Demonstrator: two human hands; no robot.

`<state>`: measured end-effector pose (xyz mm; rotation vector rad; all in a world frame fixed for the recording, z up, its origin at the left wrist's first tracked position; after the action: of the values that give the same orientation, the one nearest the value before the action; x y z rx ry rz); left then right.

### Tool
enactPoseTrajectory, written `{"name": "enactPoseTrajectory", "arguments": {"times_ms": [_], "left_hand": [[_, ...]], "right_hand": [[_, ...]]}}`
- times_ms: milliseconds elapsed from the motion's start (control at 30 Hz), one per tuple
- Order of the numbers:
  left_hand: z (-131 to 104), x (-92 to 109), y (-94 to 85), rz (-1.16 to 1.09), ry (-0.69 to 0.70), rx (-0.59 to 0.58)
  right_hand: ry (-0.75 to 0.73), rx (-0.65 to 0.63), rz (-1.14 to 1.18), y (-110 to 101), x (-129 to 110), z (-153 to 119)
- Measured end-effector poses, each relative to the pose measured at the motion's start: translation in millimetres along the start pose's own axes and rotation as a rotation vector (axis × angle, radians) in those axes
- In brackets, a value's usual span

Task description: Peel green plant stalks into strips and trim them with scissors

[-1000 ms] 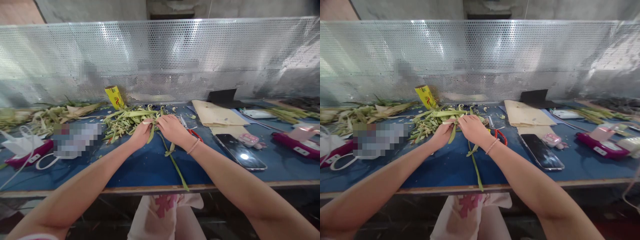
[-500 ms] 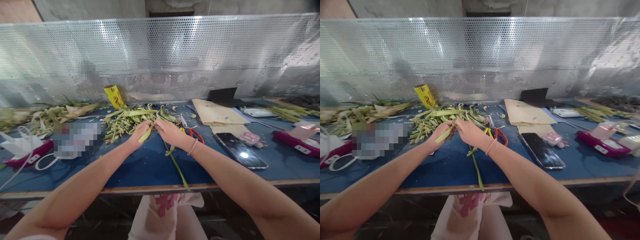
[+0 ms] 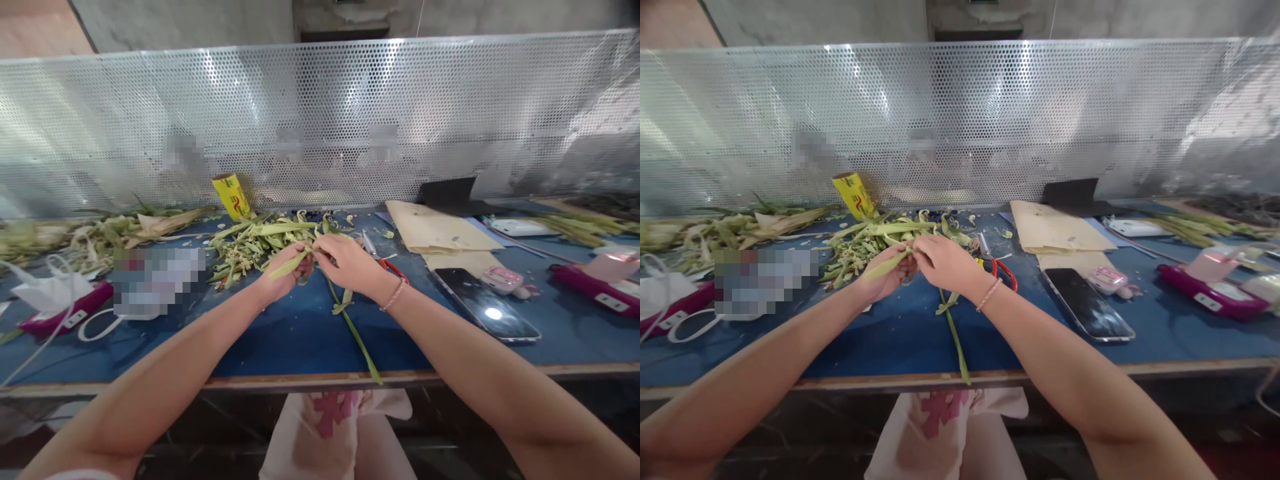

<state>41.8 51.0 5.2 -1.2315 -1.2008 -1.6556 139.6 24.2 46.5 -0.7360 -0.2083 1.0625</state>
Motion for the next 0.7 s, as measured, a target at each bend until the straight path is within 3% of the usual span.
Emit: {"name": "enactPoseTrajectory", "arguments": {"times_ms": [167, 267, 333, 467, 533, 667, 700], "left_hand": [[-3.3, 3.3, 5.4, -0.024, -0.045, -0.139], [-4.5, 1.2, 6.0, 0.008, -0.072, -0.205], [-3.1, -0.4, 2.2, 0.041, -0.068, -0.183], [1.9, 0.7, -7.5, 0.047, 0.002, -0.082], [4.1, 3.9, -10.6, 0.054, 0.075, -0.04], [5.4, 14.3, -14.0, 0.293, 0.287, 0.056], [5.1, 16.5, -14.3, 0.377, 0.333, 0.075]], "right_hand": [[-0.036, 0.144, 0.014, -19.2, 6.0, 1.9], [-0.029, -0.019, 0.146, -6.6, 8.5, 0.9], [0.023, -0.114, 0.22, 5.2, 9.8, -1.5], [0.163, -0.116, 0.266, 18.2, 13.2, -4.0], [0.206, -0.033, 0.233, 14.7, 16.1, -2.9], [0.23, 0.343, 0.013, -17.7, 20.5, -3.0], [0.212, 0.386, -0.015, -23.2, 19.1, -3.2]]}}
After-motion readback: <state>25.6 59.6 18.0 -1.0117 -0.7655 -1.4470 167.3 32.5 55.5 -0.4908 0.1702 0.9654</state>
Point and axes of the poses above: each hand's wrist, its own z-axis towards the middle knuckle, its own y-axis out of the palm, x = y × z, the point moved 6 cm from there along z, towards the middle knuckle, and after that the axes turned 4 degrees about x, right-handed, at the moved point
